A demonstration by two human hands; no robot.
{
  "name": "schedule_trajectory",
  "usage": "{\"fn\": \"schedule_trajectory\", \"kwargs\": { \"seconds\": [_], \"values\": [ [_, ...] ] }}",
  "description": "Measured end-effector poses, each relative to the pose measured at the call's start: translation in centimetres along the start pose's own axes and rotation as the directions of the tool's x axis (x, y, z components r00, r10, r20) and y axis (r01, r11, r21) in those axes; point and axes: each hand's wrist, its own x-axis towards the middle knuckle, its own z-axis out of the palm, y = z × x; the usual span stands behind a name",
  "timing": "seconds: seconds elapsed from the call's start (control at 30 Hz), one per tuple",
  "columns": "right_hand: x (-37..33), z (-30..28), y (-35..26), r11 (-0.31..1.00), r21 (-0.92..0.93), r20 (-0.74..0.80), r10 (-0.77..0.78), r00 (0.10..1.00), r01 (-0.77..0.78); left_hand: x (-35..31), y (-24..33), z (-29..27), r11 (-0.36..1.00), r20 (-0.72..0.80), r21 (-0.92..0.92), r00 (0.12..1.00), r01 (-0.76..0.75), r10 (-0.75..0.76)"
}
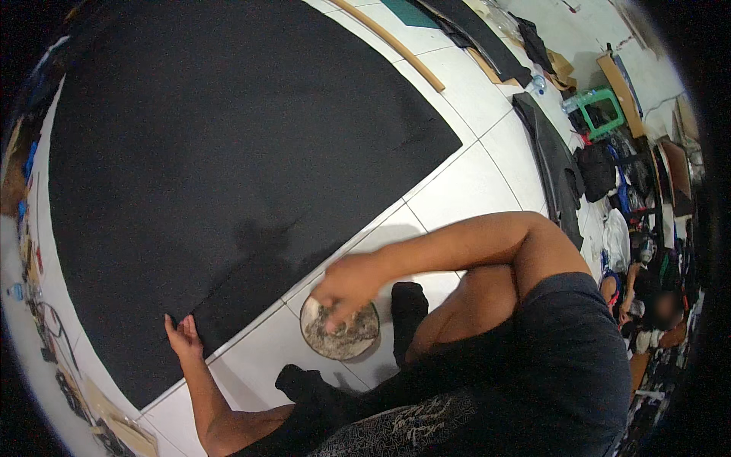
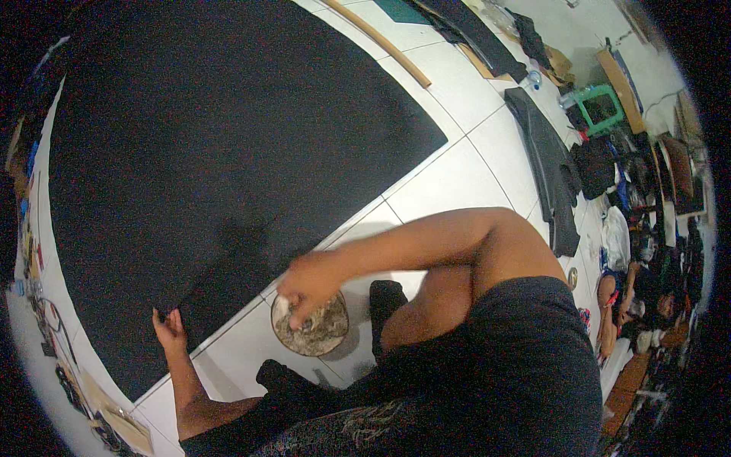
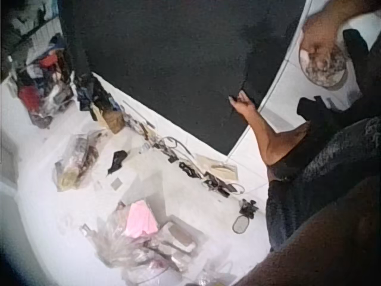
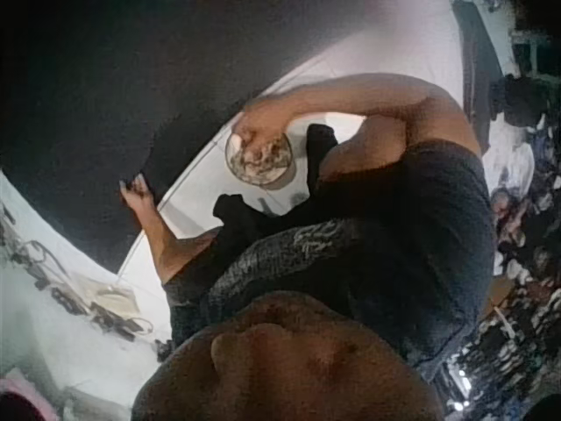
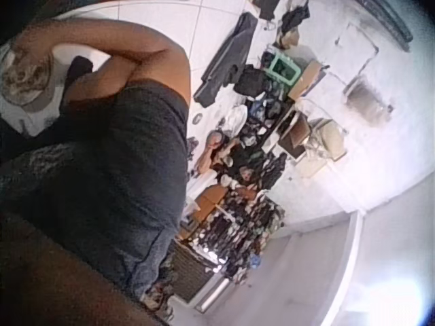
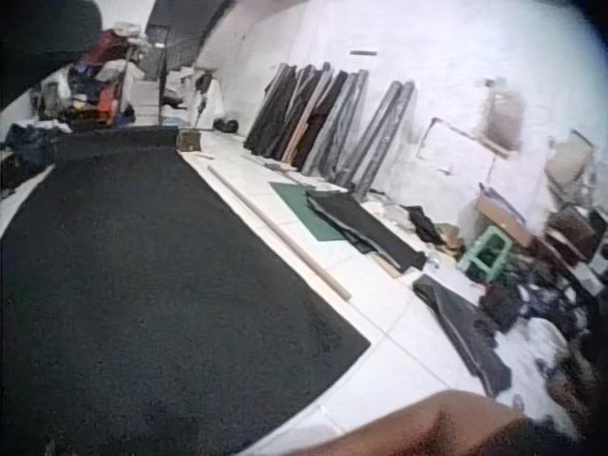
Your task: The person cuts a large piece of black fabric with shears, folds it, uses a heavy weight to hold it in place, and then uses a wooden rod to measure or flatten it.
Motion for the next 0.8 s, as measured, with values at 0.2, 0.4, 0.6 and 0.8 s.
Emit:
{"fn": "schedule_trajectory", "kwargs": {
  "seconds": [0.2, 0.4, 0.6, 0.8],
  "values": [
    [-6.0, -10.9, 14.4, 0.53, 0.427, -0.645, 0.746, 0.164, -0.732, 0.1, 1.4, -1.2, 0.986, 0.043, 0.133, 0.995, -0.098, 0.093],
    [-20.9, -12.4, 25.3, 0.121, 0.881, -0.269, 0.923, -0.275, -0.457, 0.2, 0.8, -1.3, 0.97, -0.026, 0.23, 0.996, -0.077, 0.085],
    [-17.7, -13.7, 29.5, 0.411, 0.893, -0.441, 0.709, -0.55, -0.185, -0.9, 2.7, -3.4, 0.949, -0.134, 0.303, 0.983, -0.082, 0.128],
    [-24.5, -9.0, 34.3, 0.295, 0.935, -0.354, 0.72, -0.597, -0.198, -4.1, -1.9, -5.5, 0.953, -0.112, 0.302, 0.992, -0.029, 0.065]
  ]
}}
